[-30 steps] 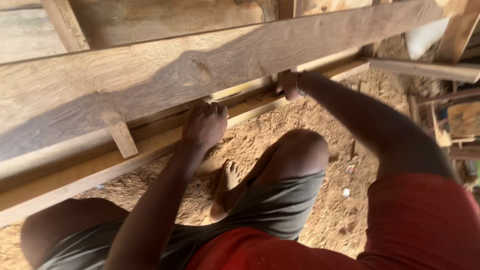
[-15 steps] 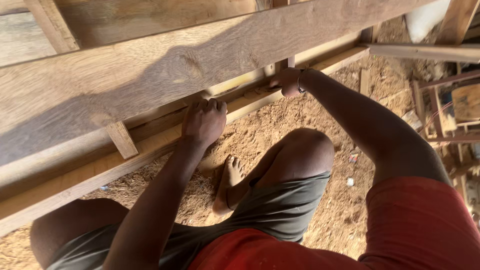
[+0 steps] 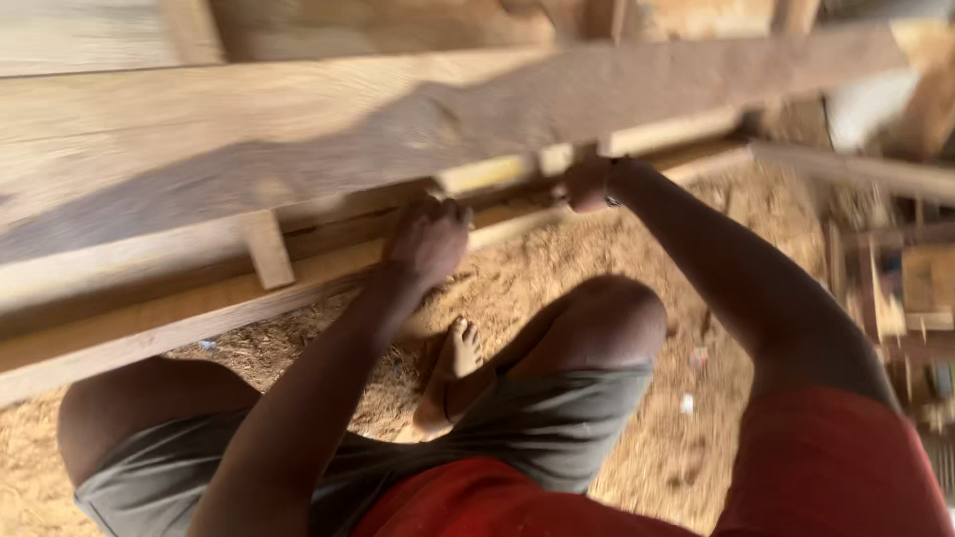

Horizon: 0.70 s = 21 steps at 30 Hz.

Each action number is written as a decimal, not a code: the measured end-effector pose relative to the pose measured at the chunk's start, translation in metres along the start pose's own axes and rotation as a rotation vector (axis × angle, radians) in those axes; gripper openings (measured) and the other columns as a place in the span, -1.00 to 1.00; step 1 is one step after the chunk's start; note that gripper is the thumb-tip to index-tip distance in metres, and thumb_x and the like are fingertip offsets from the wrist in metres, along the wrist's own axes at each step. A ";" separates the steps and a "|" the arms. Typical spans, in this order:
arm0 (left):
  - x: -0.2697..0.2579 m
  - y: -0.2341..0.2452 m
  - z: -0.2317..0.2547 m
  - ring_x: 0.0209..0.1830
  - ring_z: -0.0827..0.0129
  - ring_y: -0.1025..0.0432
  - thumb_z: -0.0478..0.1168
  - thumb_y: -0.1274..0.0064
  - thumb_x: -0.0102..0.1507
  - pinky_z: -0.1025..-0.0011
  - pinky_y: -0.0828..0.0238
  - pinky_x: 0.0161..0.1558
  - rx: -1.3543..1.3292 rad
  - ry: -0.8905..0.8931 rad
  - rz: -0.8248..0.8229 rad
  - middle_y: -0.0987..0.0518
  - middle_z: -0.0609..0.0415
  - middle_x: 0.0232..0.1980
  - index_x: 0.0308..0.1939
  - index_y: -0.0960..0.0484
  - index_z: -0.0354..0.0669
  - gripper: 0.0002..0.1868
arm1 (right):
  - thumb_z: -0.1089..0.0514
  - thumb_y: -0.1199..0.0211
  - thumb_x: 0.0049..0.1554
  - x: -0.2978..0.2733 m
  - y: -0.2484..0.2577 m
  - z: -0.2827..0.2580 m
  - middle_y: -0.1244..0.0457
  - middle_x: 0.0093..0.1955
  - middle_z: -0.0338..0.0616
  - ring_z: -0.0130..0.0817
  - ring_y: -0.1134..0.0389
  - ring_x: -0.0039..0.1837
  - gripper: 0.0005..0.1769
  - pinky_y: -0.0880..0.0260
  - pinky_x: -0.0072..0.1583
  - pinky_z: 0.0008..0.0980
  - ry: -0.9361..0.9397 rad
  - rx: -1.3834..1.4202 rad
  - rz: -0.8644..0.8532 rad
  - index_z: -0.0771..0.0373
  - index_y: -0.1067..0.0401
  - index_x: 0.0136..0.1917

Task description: The person sands the underside of a wooden table frame using a piece of sandpaper. They rub the sandpaper against the wood surfaces and joints while crouching on a dirt floor.

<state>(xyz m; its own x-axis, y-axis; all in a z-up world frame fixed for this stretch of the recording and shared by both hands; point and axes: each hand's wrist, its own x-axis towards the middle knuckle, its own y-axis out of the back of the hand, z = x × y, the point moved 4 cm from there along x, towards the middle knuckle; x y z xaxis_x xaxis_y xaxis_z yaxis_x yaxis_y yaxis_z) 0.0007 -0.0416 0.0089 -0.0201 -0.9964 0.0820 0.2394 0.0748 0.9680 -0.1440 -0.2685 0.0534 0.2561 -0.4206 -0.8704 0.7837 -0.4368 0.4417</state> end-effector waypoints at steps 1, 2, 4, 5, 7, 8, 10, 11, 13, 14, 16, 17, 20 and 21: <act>0.000 0.000 0.001 -0.39 0.36 -0.52 -0.27 0.19 0.46 0.30 -0.54 -0.14 -0.066 0.009 -0.069 -0.66 -0.06 -0.32 -0.17 -0.56 -0.28 -0.78 | 0.30 -0.07 0.13 -0.003 0.009 -0.001 -0.31 0.42 -0.08 -0.16 -0.42 0.28 -0.32 -0.40 0.36 -0.09 0.058 -0.149 -0.001 -0.14 -0.36 0.49; 0.000 0.003 -0.002 -0.39 0.34 -0.51 -0.26 0.18 0.44 0.30 -0.54 -0.16 -0.029 0.010 -0.056 -0.65 -0.07 -0.32 -0.17 -0.56 -0.28 -0.78 | 0.25 -0.12 0.15 -0.003 0.018 -0.005 -0.39 0.37 -0.05 -0.22 -0.41 0.29 -0.39 -0.33 0.40 -0.13 0.115 -0.299 -0.001 -0.09 -0.46 0.45; -0.001 0.001 -0.001 -0.39 0.31 -0.49 -0.22 0.16 0.42 0.29 -0.54 -0.18 0.039 -0.023 -0.045 -0.64 -0.08 -0.32 -0.17 -0.56 -0.26 -0.78 | -0.13 -0.07 0.31 -0.002 0.016 -0.016 -0.38 0.34 -0.01 -0.17 -0.38 0.29 -0.48 -0.35 0.36 -0.11 0.031 -0.190 0.049 -0.02 -0.40 0.47; 0.001 0.001 0.000 -0.42 0.30 -0.48 -0.19 0.14 0.34 0.31 -0.54 -0.21 0.050 -0.023 -0.006 -0.63 -0.10 -0.34 -0.17 -0.55 -0.28 -0.77 | -0.32 -0.04 0.39 -0.003 0.012 -0.022 -0.37 0.33 0.02 -0.15 -0.37 0.29 -0.42 -0.37 0.34 -0.10 -0.011 -0.138 0.071 0.02 -0.37 0.48; 0.008 -0.003 -0.002 -0.47 0.29 -0.47 -0.12 0.08 0.20 0.33 -0.54 -0.26 0.077 -0.029 0.071 -0.62 -0.14 -0.37 -0.16 -0.55 -0.32 -0.68 | 0.05 -0.05 0.22 -0.001 -0.003 -0.039 -0.31 0.36 -0.04 -0.10 -0.32 0.31 -0.45 -0.32 0.35 -0.04 0.041 -0.059 0.153 -0.12 -0.32 0.49; 0.009 -0.003 -0.005 -0.49 0.28 -0.46 -0.16 0.08 0.17 0.33 -0.54 -0.30 0.026 0.002 0.166 -0.62 -0.13 -0.41 -0.14 -0.56 -0.33 -0.68 | 0.24 -0.05 0.14 0.001 -0.008 -0.044 -0.27 0.37 -0.07 -0.08 -0.30 0.32 -0.33 -0.30 0.35 -0.02 0.066 -0.016 0.195 -0.19 -0.30 0.49; 0.002 -0.004 -0.002 -0.53 0.26 -0.44 -0.23 0.08 0.12 0.33 -0.54 -0.39 -0.090 0.078 0.352 -0.61 -0.12 -0.47 -0.11 -0.59 -0.36 -0.66 | 0.31 -0.03 0.12 -0.001 -0.009 -0.030 -0.33 0.33 -0.03 0.01 -0.39 0.26 -0.31 -0.46 0.31 -0.02 0.001 0.033 0.061 -0.14 -0.33 0.49; 0.001 -0.008 -0.001 -0.49 0.28 -0.45 -0.25 0.09 0.20 0.32 -0.54 -0.32 -0.126 0.083 0.267 -0.62 -0.11 -0.42 -0.13 -0.58 -0.35 -0.74 | 0.34 -0.02 0.11 -0.002 -0.003 -0.024 -0.36 0.31 -0.01 0.04 -0.44 0.23 -0.29 -0.53 0.29 -0.02 -0.035 0.061 0.006 -0.11 -0.35 0.48; 0.001 -0.009 -0.005 -0.42 0.32 -0.45 -0.31 0.11 0.37 0.30 -0.54 -0.19 -0.190 0.096 0.110 -0.63 -0.09 -0.32 -0.16 -0.56 -0.32 -0.85 | 0.25 -0.05 0.17 -0.005 0.015 -0.028 -0.38 0.32 -0.09 -0.11 -0.42 0.27 -0.40 -0.39 0.35 -0.01 0.062 -0.169 -0.021 -0.11 -0.42 0.45; 0.005 -0.004 -0.010 -0.42 0.31 -0.45 -0.32 0.10 0.36 0.30 -0.54 -0.18 -0.179 0.097 0.116 -0.63 -0.07 -0.33 -0.17 -0.56 -0.32 -0.86 | 0.20 -0.07 0.21 -0.008 0.026 -0.032 -0.39 0.32 -0.13 -0.19 -0.40 0.29 -0.45 -0.32 0.38 0.00 0.108 -0.288 -0.029 -0.12 -0.45 0.43; 0.000 -0.002 -0.010 -0.42 0.31 -0.43 -0.33 0.08 0.34 0.31 -0.54 -0.18 -0.176 0.110 0.102 -0.63 -0.05 -0.34 -0.18 -0.56 -0.32 -0.87 | -0.09 -0.23 0.25 -0.009 0.034 -0.048 -0.33 0.32 -0.02 -0.12 -0.37 0.28 -0.44 -0.37 0.34 -0.04 0.025 -0.124 0.030 -0.06 -0.36 0.49; 0.001 -0.001 -0.011 -0.42 0.31 -0.44 -0.34 0.07 0.32 0.30 -0.55 -0.19 -0.176 0.112 0.102 -0.62 -0.06 -0.34 -0.17 -0.56 -0.32 -0.88 | -0.23 -0.31 0.26 -0.012 0.033 -0.053 -0.30 0.31 0.04 -0.08 -0.35 0.27 -0.36 -0.39 0.32 -0.06 -0.022 -0.035 0.065 -0.03 -0.31 0.52; 0.000 0.000 -0.013 -0.44 0.29 -0.46 -0.36 0.07 0.25 0.30 -0.56 -0.22 -0.171 0.115 0.221 -0.63 -0.10 -0.33 -0.11 -0.58 -0.32 -0.81 | 0.32 -0.11 0.12 -0.014 -0.001 -0.078 -0.34 0.24 -0.05 -0.13 -0.39 0.22 -0.26 -0.45 0.27 -0.10 0.006 0.005 0.129 -0.12 -0.25 0.53; 0.000 0.002 -0.011 -0.45 0.27 -0.47 -0.37 0.08 0.22 0.30 -0.56 -0.24 -0.169 0.118 0.345 -0.63 -0.12 -0.33 -0.05 -0.59 -0.32 -0.75 | 0.29 -0.12 0.13 -0.014 -0.002 -0.075 -0.33 0.25 -0.06 -0.12 -0.38 0.22 -0.27 -0.42 0.29 -0.09 0.025 -0.027 0.114 -0.15 -0.24 0.54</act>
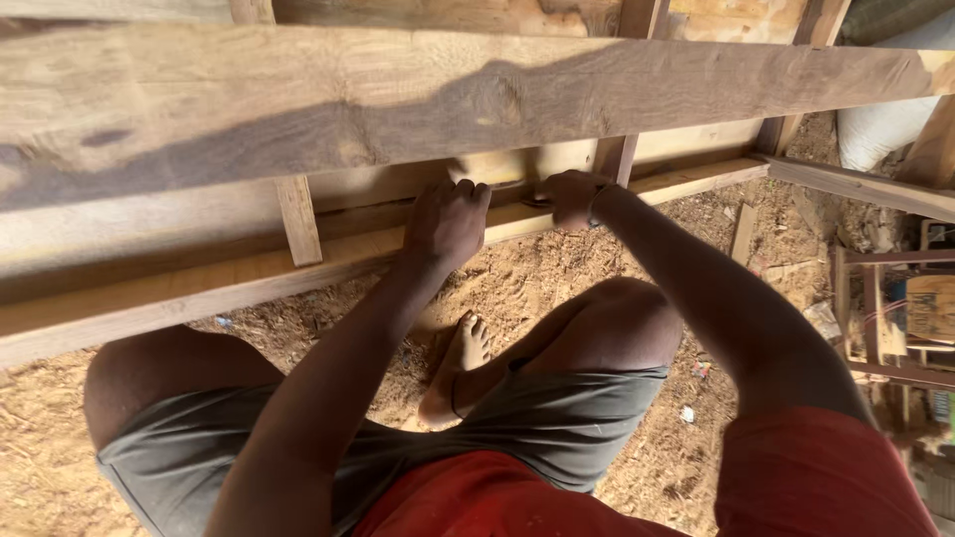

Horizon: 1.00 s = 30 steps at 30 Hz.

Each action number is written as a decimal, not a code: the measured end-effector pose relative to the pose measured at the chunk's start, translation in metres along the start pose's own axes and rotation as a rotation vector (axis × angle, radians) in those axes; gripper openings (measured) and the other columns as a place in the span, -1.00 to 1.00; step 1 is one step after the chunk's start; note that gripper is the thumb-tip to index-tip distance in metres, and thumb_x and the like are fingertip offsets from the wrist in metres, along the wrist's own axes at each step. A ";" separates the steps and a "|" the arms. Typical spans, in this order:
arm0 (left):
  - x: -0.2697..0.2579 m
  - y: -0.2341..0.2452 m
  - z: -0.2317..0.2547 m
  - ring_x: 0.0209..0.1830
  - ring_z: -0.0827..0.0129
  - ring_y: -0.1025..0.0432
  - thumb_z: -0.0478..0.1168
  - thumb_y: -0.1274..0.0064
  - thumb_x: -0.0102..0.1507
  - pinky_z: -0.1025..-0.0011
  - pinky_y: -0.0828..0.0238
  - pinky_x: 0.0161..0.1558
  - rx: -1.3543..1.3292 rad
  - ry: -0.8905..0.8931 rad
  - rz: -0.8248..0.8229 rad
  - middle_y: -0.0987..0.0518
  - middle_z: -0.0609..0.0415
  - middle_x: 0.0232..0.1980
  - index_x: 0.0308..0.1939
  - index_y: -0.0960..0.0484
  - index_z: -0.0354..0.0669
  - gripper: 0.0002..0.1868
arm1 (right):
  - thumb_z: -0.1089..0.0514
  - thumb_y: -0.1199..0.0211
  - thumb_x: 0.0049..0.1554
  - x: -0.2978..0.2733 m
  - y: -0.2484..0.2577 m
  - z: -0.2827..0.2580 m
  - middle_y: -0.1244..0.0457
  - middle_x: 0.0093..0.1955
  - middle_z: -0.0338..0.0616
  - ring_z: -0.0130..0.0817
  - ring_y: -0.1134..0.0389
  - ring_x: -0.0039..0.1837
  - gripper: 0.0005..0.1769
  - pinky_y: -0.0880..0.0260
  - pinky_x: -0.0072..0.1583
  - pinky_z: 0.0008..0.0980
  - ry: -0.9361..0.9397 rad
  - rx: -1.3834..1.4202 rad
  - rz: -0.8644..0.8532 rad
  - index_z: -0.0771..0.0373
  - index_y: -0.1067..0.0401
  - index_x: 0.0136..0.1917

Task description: The person sands the underside of a wooden table frame using a piece of sandpaper. They rub the sandpaper against the wood surfaces and joints while crouching on a dirt floor.

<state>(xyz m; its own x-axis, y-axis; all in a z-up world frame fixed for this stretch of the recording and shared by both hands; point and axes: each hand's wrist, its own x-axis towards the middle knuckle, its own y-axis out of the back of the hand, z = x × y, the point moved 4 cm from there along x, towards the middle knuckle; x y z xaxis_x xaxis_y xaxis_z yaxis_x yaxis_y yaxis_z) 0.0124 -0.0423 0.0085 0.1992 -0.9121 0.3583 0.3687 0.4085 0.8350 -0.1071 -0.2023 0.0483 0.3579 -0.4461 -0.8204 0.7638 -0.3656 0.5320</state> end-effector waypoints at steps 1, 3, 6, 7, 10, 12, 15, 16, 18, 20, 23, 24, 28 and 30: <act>-0.002 0.003 0.002 -0.45 0.26 -0.48 -0.38 0.08 0.18 0.30 -0.57 -0.26 -0.005 -0.005 0.124 -0.64 -0.15 -0.33 0.00 -0.60 -0.31 -0.68 | 0.25 -0.13 0.14 0.000 0.002 0.006 -0.32 0.26 -0.06 -0.11 -0.38 0.22 -0.28 -0.40 0.30 -0.08 0.021 -0.030 -0.016 -0.18 -0.24 0.54; -0.007 -0.006 0.004 -0.36 0.26 -0.50 -0.40 0.10 0.25 0.28 -0.58 -0.17 -0.032 0.034 -0.130 -0.65 -0.15 -0.24 -0.03 -0.59 -0.35 -0.75 | 0.26 -0.12 0.14 -0.002 0.006 0.017 -0.35 0.26 -0.07 -0.14 -0.40 0.22 -0.28 -0.39 0.31 -0.09 0.023 -0.072 -0.088 -0.18 -0.28 0.54; 0.002 -0.002 -0.002 -0.33 0.23 -0.53 -0.41 0.12 0.30 0.24 -0.59 -0.15 -0.062 0.073 -0.255 -0.65 -0.18 -0.19 0.02 -0.57 -0.41 -0.74 | 0.21 -0.15 0.16 0.002 0.028 0.015 -0.39 0.25 -0.07 -0.20 -0.40 0.21 -0.36 -0.40 0.30 -0.10 0.004 -0.025 -0.101 -0.07 -0.36 0.50; 0.000 -0.003 -0.002 -0.34 0.22 -0.53 -0.41 0.12 0.30 0.23 -0.60 -0.17 -0.082 0.088 -0.266 -0.65 -0.20 -0.19 0.06 -0.56 -0.43 -0.72 | 0.07 -0.22 0.20 0.004 0.031 0.008 -0.35 0.28 -0.06 -0.20 -0.36 0.22 -0.42 -0.38 0.31 -0.10 0.020 0.045 -0.030 -0.03 -0.36 0.49; -0.002 0.006 -0.003 -0.32 0.20 -0.55 -0.44 0.09 0.23 0.20 -0.61 -0.14 -0.074 0.083 -0.106 -0.66 -0.20 -0.17 0.02 -0.59 -0.37 -0.71 | 0.22 -0.23 0.03 -0.003 0.007 -0.020 -0.32 0.28 -0.06 -0.17 -0.33 0.18 -0.28 -0.39 0.25 -0.06 0.058 0.095 0.112 0.00 -0.31 0.47; -0.003 0.006 -0.008 -0.38 0.20 -0.55 -0.43 0.09 0.24 0.26 -0.62 -0.30 -0.150 0.127 -0.093 -0.65 -0.24 -0.16 0.06 -0.58 -0.41 -0.68 | 0.35 -0.15 -0.03 -0.006 -0.006 -0.022 -0.32 0.25 -0.06 -0.15 -0.36 0.13 -0.17 -0.45 0.20 -0.05 0.030 0.118 0.090 -0.08 -0.24 0.50; -0.004 0.006 -0.006 -0.47 0.22 -0.54 -0.43 0.10 0.28 0.27 -0.59 -0.44 -0.194 0.151 -0.089 -0.65 -0.24 -0.23 0.09 -0.57 -0.43 -0.69 | 0.18 -0.05 0.20 0.004 -0.005 0.005 -0.35 0.20 0.01 -0.14 -0.44 0.05 -0.40 -0.52 0.18 -0.09 0.007 0.062 -0.053 -0.13 -0.27 0.50; -0.006 0.006 -0.006 -0.51 0.22 -0.53 -0.44 0.10 0.30 0.26 -0.58 -0.47 -0.191 0.148 -0.093 -0.65 -0.23 -0.26 0.10 -0.57 -0.43 -0.70 | 0.04 -0.04 0.32 0.016 0.004 0.013 -0.39 0.15 0.06 -0.15 -0.46 0.04 -0.57 -0.49 0.19 -0.12 0.071 -0.054 -0.095 -0.03 -0.40 0.43; -0.007 0.007 -0.009 -0.49 0.25 -0.52 -0.43 0.07 0.29 0.27 -0.58 -0.43 -0.181 0.128 -0.007 -0.66 -0.19 -0.27 -0.01 -0.60 -0.40 -0.77 | -0.07 -0.07 0.42 0.033 -0.005 0.003 -0.40 0.15 0.06 -0.19 -0.43 0.05 -0.63 -0.43 0.22 -0.14 0.180 -0.158 -0.022 0.04 -0.50 0.37; -0.007 0.007 -0.010 -0.51 0.27 -0.50 -0.42 0.05 0.27 0.29 -0.56 -0.43 -0.176 0.122 0.097 -0.65 -0.16 -0.30 -0.07 -0.62 -0.39 -0.80 | 0.02 -0.08 0.36 0.036 -0.014 -0.015 -0.40 0.14 0.05 -0.20 -0.41 0.01 -0.62 -0.43 0.16 -0.16 0.088 0.079 0.086 0.01 -0.46 0.40; -0.009 0.007 -0.017 -0.56 0.29 -0.47 -0.43 0.04 0.26 0.30 -0.52 -0.47 -0.195 0.149 0.184 -0.63 -0.13 -0.36 -0.10 -0.62 -0.39 -0.81 | 0.16 -0.08 0.27 0.006 -0.019 -0.039 -0.39 0.14 0.02 -0.22 -0.37 -0.05 -0.52 -0.43 0.07 -0.18 0.036 0.178 0.129 -0.04 -0.40 0.44; -0.010 0.005 -0.017 -0.55 0.28 -0.46 -0.43 0.05 0.28 0.29 -0.50 -0.47 -0.223 0.172 0.156 -0.62 -0.11 -0.37 -0.11 -0.62 -0.37 -0.84 | 0.21 -0.09 0.23 -0.008 -0.014 -0.038 -0.39 0.14 0.02 -0.23 -0.36 -0.07 -0.48 -0.43 0.04 -0.19 0.022 0.218 0.083 -0.06 -0.38 0.45; -0.013 0.020 -0.012 -0.48 0.22 -0.47 -0.42 0.02 0.25 0.24 -0.51 -0.40 -0.212 0.215 0.125 -0.61 -0.12 -0.37 -0.13 -0.60 -0.34 -0.85 | 0.40 -0.09 0.11 -0.039 0.024 -0.030 -0.39 0.14 -0.01 -0.26 -0.31 -0.15 -0.25 -0.44 -0.07 -0.23 0.004 0.336 -0.098 -0.13 -0.30 0.50; -0.014 0.032 -0.012 -0.42 0.16 -0.50 -0.40 0.00 0.18 0.21 -0.52 -0.36 -0.215 0.200 0.223 -0.63 -0.14 -0.33 -0.09 -0.60 -0.34 -0.77 | 0.31 -0.12 0.16 -0.048 0.034 -0.012 -0.43 0.06 0.02 -0.28 -0.31 -0.19 -0.36 -0.40 -0.10 -0.32 0.097 0.409 -0.034 -0.08 -0.36 0.48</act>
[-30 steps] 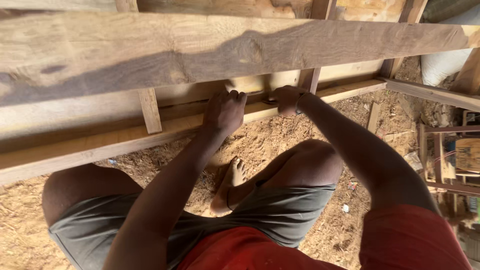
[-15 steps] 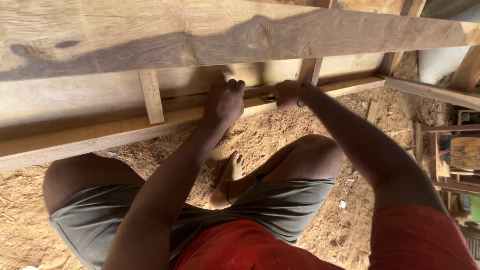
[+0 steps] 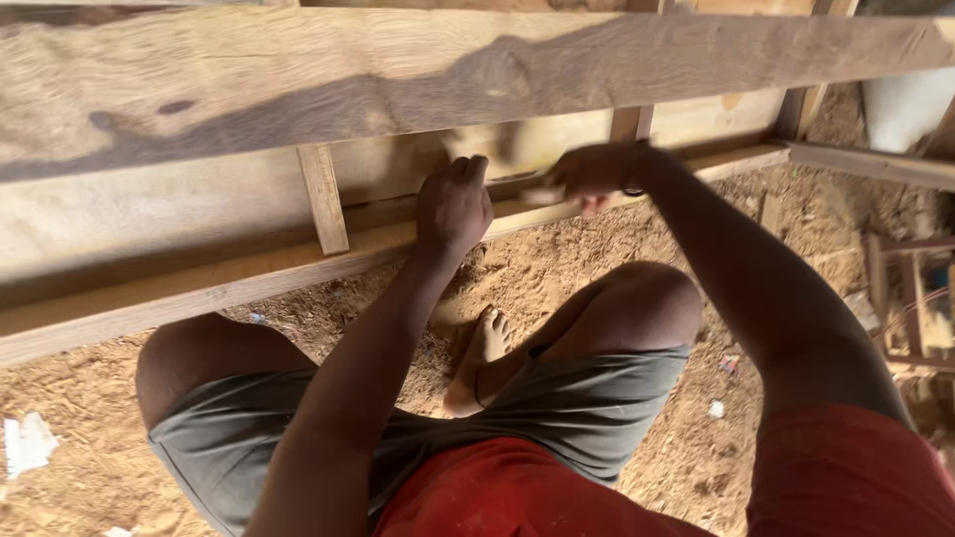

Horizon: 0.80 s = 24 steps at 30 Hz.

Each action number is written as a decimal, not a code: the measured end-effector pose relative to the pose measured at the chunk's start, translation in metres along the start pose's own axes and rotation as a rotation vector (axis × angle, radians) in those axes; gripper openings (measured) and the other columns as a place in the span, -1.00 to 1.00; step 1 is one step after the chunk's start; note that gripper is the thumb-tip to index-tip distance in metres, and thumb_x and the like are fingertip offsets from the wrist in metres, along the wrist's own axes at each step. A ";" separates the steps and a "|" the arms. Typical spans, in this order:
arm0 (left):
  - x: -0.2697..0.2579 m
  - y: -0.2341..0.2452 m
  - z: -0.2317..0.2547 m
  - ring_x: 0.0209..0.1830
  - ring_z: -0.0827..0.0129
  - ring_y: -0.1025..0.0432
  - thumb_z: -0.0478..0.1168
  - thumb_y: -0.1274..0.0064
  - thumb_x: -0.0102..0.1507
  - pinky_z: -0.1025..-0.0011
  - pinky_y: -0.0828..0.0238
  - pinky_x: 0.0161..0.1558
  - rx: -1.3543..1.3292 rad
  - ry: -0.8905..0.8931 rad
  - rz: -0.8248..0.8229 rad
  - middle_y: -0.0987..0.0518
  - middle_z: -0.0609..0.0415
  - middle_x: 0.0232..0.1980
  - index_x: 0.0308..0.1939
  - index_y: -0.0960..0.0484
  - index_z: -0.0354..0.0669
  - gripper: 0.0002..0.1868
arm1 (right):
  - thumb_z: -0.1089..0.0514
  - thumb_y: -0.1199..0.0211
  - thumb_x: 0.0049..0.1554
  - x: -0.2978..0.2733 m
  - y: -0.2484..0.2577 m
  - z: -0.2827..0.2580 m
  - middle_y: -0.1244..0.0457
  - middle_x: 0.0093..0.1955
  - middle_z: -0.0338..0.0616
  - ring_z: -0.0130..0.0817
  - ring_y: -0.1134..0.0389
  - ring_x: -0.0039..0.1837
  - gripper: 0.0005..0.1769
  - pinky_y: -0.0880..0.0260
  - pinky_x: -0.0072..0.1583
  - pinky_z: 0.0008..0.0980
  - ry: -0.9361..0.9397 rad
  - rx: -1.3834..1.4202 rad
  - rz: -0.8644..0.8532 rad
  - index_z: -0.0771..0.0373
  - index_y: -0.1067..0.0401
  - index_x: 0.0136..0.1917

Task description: The person sands the underside of a wooden table frame using a piece of sandpaper. They rub the sandpaper against the wood surfaces and joints while crouching on a dirt floor.

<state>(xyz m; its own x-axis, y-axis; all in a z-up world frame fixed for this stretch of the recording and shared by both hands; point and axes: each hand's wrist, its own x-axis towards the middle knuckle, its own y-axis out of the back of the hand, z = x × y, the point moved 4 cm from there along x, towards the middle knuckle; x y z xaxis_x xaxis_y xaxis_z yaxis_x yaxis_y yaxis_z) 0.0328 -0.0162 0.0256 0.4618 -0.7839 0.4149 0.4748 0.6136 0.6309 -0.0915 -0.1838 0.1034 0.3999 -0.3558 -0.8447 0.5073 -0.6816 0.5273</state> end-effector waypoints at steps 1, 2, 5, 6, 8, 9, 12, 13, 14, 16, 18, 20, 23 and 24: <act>-0.001 0.004 0.002 -0.39 0.13 -0.51 -0.39 -0.01 0.14 0.19 -0.53 -0.34 -0.010 -0.008 0.044 -0.64 -0.15 -0.31 -0.08 -0.60 -0.34 -0.73 | 0.24 -0.14 0.20 -0.002 0.007 0.007 -0.44 0.02 0.01 -0.33 -0.34 -0.19 -0.45 -0.41 -0.09 -0.40 0.090 0.014 0.094 -0.05 -0.39 0.45; 0.001 0.006 0.003 -0.36 0.15 -0.53 -0.38 0.00 0.20 0.20 -0.54 -0.28 -0.029 -0.019 0.069 -0.64 -0.14 -0.28 -0.04 -0.59 -0.33 -0.75 | 0.17 -0.16 0.24 -0.005 0.013 0.015 -0.45 -0.02 0.00 -0.37 -0.36 -0.18 -0.52 -0.41 -0.08 -0.48 0.175 0.030 0.195 -0.02 -0.43 0.43; -0.001 0.003 0.005 -0.30 0.17 -0.55 -0.32 0.02 0.35 0.19 -0.55 -0.18 -0.084 -0.014 0.075 -0.66 -0.13 -0.23 0.03 -0.59 -0.30 -0.79 | 0.23 -0.25 0.31 -0.010 0.008 0.036 -0.40 -0.06 0.06 -0.36 -0.40 -0.09 -0.78 -0.52 -0.02 -0.43 0.460 0.480 0.653 0.32 -0.52 0.20; 0.000 0.000 0.002 -0.30 0.16 -0.55 -0.28 0.02 0.38 0.17 -0.54 -0.19 -0.093 -0.006 0.033 -0.67 -0.14 -0.23 0.01 -0.59 -0.30 -0.80 | 0.24 -0.24 0.27 -0.006 -0.001 0.036 -0.39 0.00 -0.01 -0.37 -0.42 -0.04 -0.74 -0.56 0.02 -0.41 0.576 0.705 0.665 0.29 -0.46 0.24; -0.001 -0.008 -0.004 -0.34 0.20 -0.55 -0.20 0.04 0.42 0.21 -0.54 -0.24 -0.196 0.047 -0.016 -0.68 -0.11 -0.20 -0.02 -0.61 -0.25 -0.79 | 0.27 -0.20 0.20 0.011 -0.036 0.019 -0.38 0.10 -0.15 -0.38 -0.47 0.06 -0.61 -0.64 0.10 -0.38 0.807 1.157 0.683 0.21 -0.34 0.31; -0.003 -0.013 -0.009 -0.38 0.25 -0.55 -0.16 0.05 0.43 0.26 -0.54 -0.28 -0.290 0.094 -0.026 -0.70 -0.08 -0.18 -0.04 -0.63 -0.21 -0.78 | 0.25 -0.19 0.25 0.019 -0.055 0.014 -0.39 0.07 -0.13 -0.39 -0.46 0.03 -0.65 -0.63 0.07 -0.41 0.717 1.143 0.726 0.24 -0.36 0.30; -0.006 -0.020 -0.024 -0.30 0.37 -0.55 -0.13 0.14 0.51 0.36 -0.56 -0.20 -0.610 0.060 0.088 -0.68 0.00 -0.19 -0.03 -0.64 -0.17 -0.73 | 0.15 -0.12 0.38 0.048 -0.082 -0.012 -0.41 -0.10 0.00 -0.34 -0.42 -0.18 -0.78 -0.60 -0.14 -0.46 0.557 0.903 0.980 0.31 -0.42 0.21; -0.002 -0.018 -0.027 -0.24 0.40 -0.55 -0.14 0.18 0.54 0.38 -0.57 -0.14 -0.723 0.008 0.149 -0.66 0.02 -0.20 -0.01 -0.64 -0.17 -0.72 | 0.19 -0.12 0.37 0.055 -0.083 -0.016 -0.39 -0.05 0.03 -0.33 -0.42 -0.15 -0.76 -0.60 -0.12 -0.44 0.579 1.073 0.931 0.37 -0.39 0.24; 0.000 -0.019 -0.030 -0.29 0.41 -0.49 -0.16 0.14 0.52 0.40 -0.51 -0.20 -0.764 0.046 0.076 -0.60 0.01 -0.24 -0.02 -0.63 -0.19 -0.75 | 0.24 -0.10 0.35 0.058 -0.093 -0.024 -0.38 -0.01 0.06 -0.31 -0.42 -0.11 -0.73 -0.60 -0.10 -0.43 0.592 1.250 0.871 0.42 -0.36 0.27; 0.005 -0.018 -0.026 -0.37 0.42 -0.37 -0.20 0.08 0.48 0.42 -0.39 -0.30 -0.845 0.126 -0.076 -0.50 -0.01 -0.32 -0.04 -0.60 -0.24 -0.80 | 0.30 -0.07 0.32 0.057 -0.093 -0.035 -0.37 0.04 0.07 -0.30 -0.42 -0.08 -0.62 -0.59 -0.08 -0.42 0.644 1.422 0.816 0.37 -0.21 0.39; 0.013 -0.011 -0.017 -0.39 0.45 -0.43 -0.21 0.01 0.41 0.42 -0.41 -0.34 -0.822 0.198 -0.152 -0.57 0.01 -0.29 -0.02 -0.59 -0.24 -0.82 | 0.32 -0.02 0.30 0.053 -0.079 -0.041 -0.38 0.05 0.03 -0.32 -0.43 -0.07 -0.40 -0.58 -0.06 -0.45 0.739 1.404 0.843 0.18 0.02 0.56; 0.029 -0.013 -0.013 -0.38 0.48 -0.49 -0.19 -0.02 0.39 0.42 -0.47 -0.35 -0.717 0.246 -0.159 -0.62 0.04 -0.26 -0.03 -0.59 -0.24 -0.81 | 0.37 0.00 0.30 0.056 -0.074 -0.046 -0.36 0.16 0.03 -0.31 -0.45 0.12 -0.43 -0.56 0.13 -0.41 0.788 1.509 0.857 0.22 -0.03 0.54; 0.059 -0.037 -0.032 -0.30 0.46 -0.55 -0.13 -0.04 0.40 0.39 -0.58 -0.29 -0.489 0.219 -0.160 -0.64 0.05 -0.20 -0.02 -0.58 -0.24 -0.77 | 0.43 0.04 0.26 0.076 -0.093 -0.055 -0.33 0.14 0.10 -0.23 -0.48 0.10 -0.48 -0.63 0.07 -0.31 0.819 1.688 0.731 0.29 -0.16 0.48; 0.078 -0.045 -0.041 -0.25 0.41 -0.54 -0.14 -0.07 0.39 0.35 -0.57 -0.27 -0.444 0.141 -0.201 -0.62 0.02 -0.17 0.01 -0.56 -0.27 -0.75 | 0.45 0.06 0.24 0.084 -0.095 -0.056 -0.32 0.10 0.13 -0.19 -0.49 0.04 -0.49 -0.67 0.00 -0.27 0.833 1.743 0.679 0.31 -0.21 0.45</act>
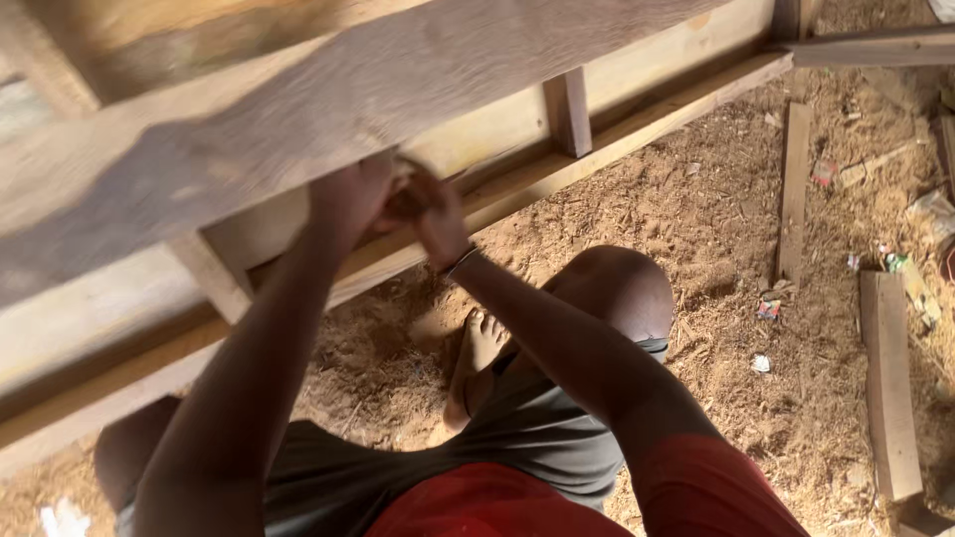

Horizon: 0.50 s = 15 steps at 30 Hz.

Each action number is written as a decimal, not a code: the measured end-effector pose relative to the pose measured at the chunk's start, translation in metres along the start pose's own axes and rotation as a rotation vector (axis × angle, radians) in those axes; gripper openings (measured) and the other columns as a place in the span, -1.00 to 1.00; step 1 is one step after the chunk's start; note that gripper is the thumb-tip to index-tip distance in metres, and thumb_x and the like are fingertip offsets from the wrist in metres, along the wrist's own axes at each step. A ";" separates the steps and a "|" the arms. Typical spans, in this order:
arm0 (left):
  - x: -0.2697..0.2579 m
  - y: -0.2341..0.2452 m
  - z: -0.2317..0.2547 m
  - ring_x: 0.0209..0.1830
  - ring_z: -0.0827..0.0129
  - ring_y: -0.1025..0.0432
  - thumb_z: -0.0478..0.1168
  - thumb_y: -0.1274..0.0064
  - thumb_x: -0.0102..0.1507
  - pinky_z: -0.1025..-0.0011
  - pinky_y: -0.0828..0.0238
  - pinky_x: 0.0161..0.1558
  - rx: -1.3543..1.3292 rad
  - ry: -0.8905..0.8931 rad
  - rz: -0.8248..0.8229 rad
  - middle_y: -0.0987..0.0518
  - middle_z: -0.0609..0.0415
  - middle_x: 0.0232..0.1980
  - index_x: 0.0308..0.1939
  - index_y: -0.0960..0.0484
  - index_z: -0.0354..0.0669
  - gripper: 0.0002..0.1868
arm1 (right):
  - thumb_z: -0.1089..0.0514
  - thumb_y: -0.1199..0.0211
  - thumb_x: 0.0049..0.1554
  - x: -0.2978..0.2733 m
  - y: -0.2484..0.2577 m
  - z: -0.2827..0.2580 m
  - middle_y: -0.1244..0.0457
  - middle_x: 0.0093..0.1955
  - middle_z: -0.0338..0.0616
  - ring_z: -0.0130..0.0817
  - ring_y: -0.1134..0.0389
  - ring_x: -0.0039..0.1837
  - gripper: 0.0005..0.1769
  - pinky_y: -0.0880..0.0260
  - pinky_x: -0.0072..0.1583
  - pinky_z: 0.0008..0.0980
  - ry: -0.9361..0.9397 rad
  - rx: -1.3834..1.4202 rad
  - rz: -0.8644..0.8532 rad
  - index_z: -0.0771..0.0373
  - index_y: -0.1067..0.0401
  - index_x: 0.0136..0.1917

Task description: The person sands the underside of a wooden table frame using a piece of sandpaper. They rub the sandpaper against the wood surfaces and joints while crouching on a dirt floor.

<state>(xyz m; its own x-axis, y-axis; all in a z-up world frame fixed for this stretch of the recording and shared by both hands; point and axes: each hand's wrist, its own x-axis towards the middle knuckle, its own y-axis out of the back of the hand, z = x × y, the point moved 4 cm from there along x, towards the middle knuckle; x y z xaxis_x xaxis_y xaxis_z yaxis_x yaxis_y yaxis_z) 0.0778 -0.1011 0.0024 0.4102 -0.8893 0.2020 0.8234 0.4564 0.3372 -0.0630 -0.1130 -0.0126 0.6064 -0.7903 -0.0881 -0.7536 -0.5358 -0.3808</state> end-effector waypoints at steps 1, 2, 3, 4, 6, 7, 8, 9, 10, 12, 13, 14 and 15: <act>0.019 0.001 -0.006 -0.21 0.36 -0.52 -0.15 -0.10 0.37 0.31 -0.57 -0.24 0.055 -0.062 -0.053 -0.61 0.00 -0.14 0.04 -0.54 -0.30 -0.71 | 0.45 0.06 0.29 -0.001 -0.002 0.005 -0.37 0.05 0.09 -0.20 -0.52 0.02 -0.60 -0.65 0.00 -0.29 0.051 -0.168 -0.078 0.31 -0.30 0.37; 0.032 0.000 -0.009 -0.16 0.31 -0.50 -0.16 -0.13 0.36 0.26 -0.57 -0.21 0.108 -0.120 -0.106 -0.60 -0.03 -0.11 0.07 -0.52 -0.33 -0.68 | 0.46 0.06 0.33 -0.006 -0.006 0.010 -0.42 0.01 0.05 -0.22 -0.54 0.00 -0.67 -0.62 0.01 -0.32 0.094 -0.335 -0.156 0.31 -0.40 0.28; 0.038 -0.004 -0.008 -0.12 0.26 -0.49 -0.17 -0.16 0.34 0.22 -0.57 -0.19 0.160 -0.178 -0.160 -0.58 -0.06 -0.08 0.10 -0.51 -0.36 -0.63 | 0.40 -0.01 0.33 -0.008 -0.018 0.010 -0.37 0.01 -0.03 -0.28 -0.50 -0.02 -0.78 -0.61 -0.03 -0.38 0.321 -0.672 -0.250 0.18 -0.40 0.13; 0.038 -0.005 0.000 -0.08 0.29 -0.52 -0.10 -0.11 0.40 0.28 -0.58 -0.15 0.112 -0.305 -0.144 -0.61 -0.03 -0.03 0.18 -0.50 -0.33 -0.60 | 0.34 -0.09 0.32 -0.017 -0.029 0.010 -0.33 0.01 -0.12 -0.34 -0.45 -0.04 -0.81 -0.60 -0.07 -0.44 0.540 -1.012 -0.349 0.06 -0.40 -0.02; 0.045 -0.022 0.020 -0.09 0.34 -0.54 0.01 0.02 0.46 0.33 -0.59 -0.13 0.167 -0.352 -0.225 -0.62 0.00 -0.03 0.24 -0.49 -0.26 -0.56 | 0.29 -0.13 0.18 -0.037 -0.037 0.008 -0.32 -0.13 -0.15 -0.29 -0.41 -0.15 -0.82 -0.51 -0.14 -0.36 0.629 -1.045 -0.438 0.15 -0.43 0.07; 0.056 -0.042 0.030 -0.14 0.36 -0.53 0.06 0.10 0.46 0.33 -0.58 -0.14 0.275 -0.271 -0.320 -0.62 0.01 -0.08 0.22 -0.49 -0.22 -0.55 | 0.26 -0.16 0.11 -0.044 -0.041 0.005 -0.31 -0.20 -0.16 -0.27 -0.39 -0.21 -0.73 -0.47 -0.18 -0.32 0.676 -1.059 -0.486 0.20 -0.45 0.11; 0.068 -0.065 0.040 -0.20 0.39 -0.52 0.10 0.18 0.46 0.33 -0.57 -0.16 0.385 -0.190 -0.420 -0.61 0.02 -0.13 0.20 -0.49 -0.18 -0.54 | 0.24 -0.19 0.12 -0.044 -0.042 0.006 -0.29 -0.25 -0.19 -0.28 -0.37 -0.22 -0.82 -0.48 -0.15 -0.30 0.666 -1.091 -0.505 0.17 -0.43 0.03; 0.079 -0.086 0.050 -0.25 0.42 -0.51 0.14 0.26 0.46 0.33 -0.56 -0.18 0.494 -0.107 -0.520 -0.60 0.03 -0.18 0.18 -0.49 -0.14 -0.52 | 0.23 -0.21 0.13 -0.042 -0.044 0.008 -0.28 -0.29 -0.22 -0.30 -0.36 -0.23 -0.91 -0.49 -0.12 -0.27 0.657 -1.122 -0.525 0.14 -0.41 -0.05; 0.090 -0.103 0.060 -0.26 0.41 -0.50 0.14 0.25 0.45 0.33 -0.56 -0.18 0.557 -0.065 -0.592 -0.60 0.04 -0.18 0.17 -0.50 -0.14 -0.53 | 0.21 -0.24 0.15 -0.040 -0.045 0.010 -0.26 -0.34 -0.25 -0.32 -0.35 -0.25 -0.96 -0.49 -0.09 -0.25 0.652 -1.155 -0.544 0.10 -0.40 -0.13; 0.101 -0.127 0.075 -0.27 0.41 -0.49 0.13 0.24 0.44 0.32 -0.55 -0.17 0.586 -0.041 -0.654 -0.60 0.04 -0.19 0.14 -0.51 -0.13 -0.54 | 0.19 -0.26 0.11 -0.040 -0.045 0.009 -0.26 -0.30 -0.19 -0.29 -0.35 -0.24 -0.94 -0.48 -0.08 -0.22 0.712 -1.103 -0.540 0.12 -0.39 -0.13; 0.105 -0.134 0.079 -0.27 0.41 -0.49 0.13 0.23 0.44 0.32 -0.55 -0.17 0.585 -0.038 -0.668 -0.59 0.05 -0.20 0.12 -0.51 -0.13 -0.54 | 0.18 -0.27 0.10 -0.040 -0.045 0.007 -0.26 -0.29 -0.16 -0.27 -0.35 -0.23 -0.92 -0.48 -0.07 -0.20 0.744 -1.078 -0.537 0.12 -0.39 -0.13; 0.107 -0.136 0.079 -0.28 0.40 -0.48 0.13 0.23 0.43 0.32 -0.55 -0.17 0.574 -0.043 -0.664 -0.59 0.05 -0.21 0.10 -0.52 -0.13 -0.55 | 0.19 -0.26 0.08 -0.040 -0.043 0.007 -0.26 -0.29 -0.18 -0.28 -0.35 -0.23 -0.93 -0.48 -0.07 -0.20 0.719 -1.062 -0.564 0.11 -0.40 -0.14; 0.109 -0.132 0.076 -0.29 0.40 -0.48 0.13 0.22 0.43 0.32 -0.54 -0.17 0.566 -0.047 -0.659 -0.59 0.05 -0.21 0.09 -0.52 -0.13 -0.56 | 0.21 -0.25 0.06 -0.041 -0.041 0.007 -0.26 -0.29 -0.20 -0.28 -0.35 -0.23 -0.93 -0.49 -0.06 -0.21 0.695 -1.046 -0.590 0.10 -0.40 -0.14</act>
<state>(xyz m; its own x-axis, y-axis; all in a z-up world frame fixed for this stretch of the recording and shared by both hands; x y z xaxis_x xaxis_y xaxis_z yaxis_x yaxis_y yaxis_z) -0.0154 -0.2562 0.0495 -0.1080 -0.9810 -0.1614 0.5634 -0.1942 0.8031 -0.0555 -0.0568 0.0003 0.8817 -0.1907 0.4316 -0.4579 -0.5663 0.6853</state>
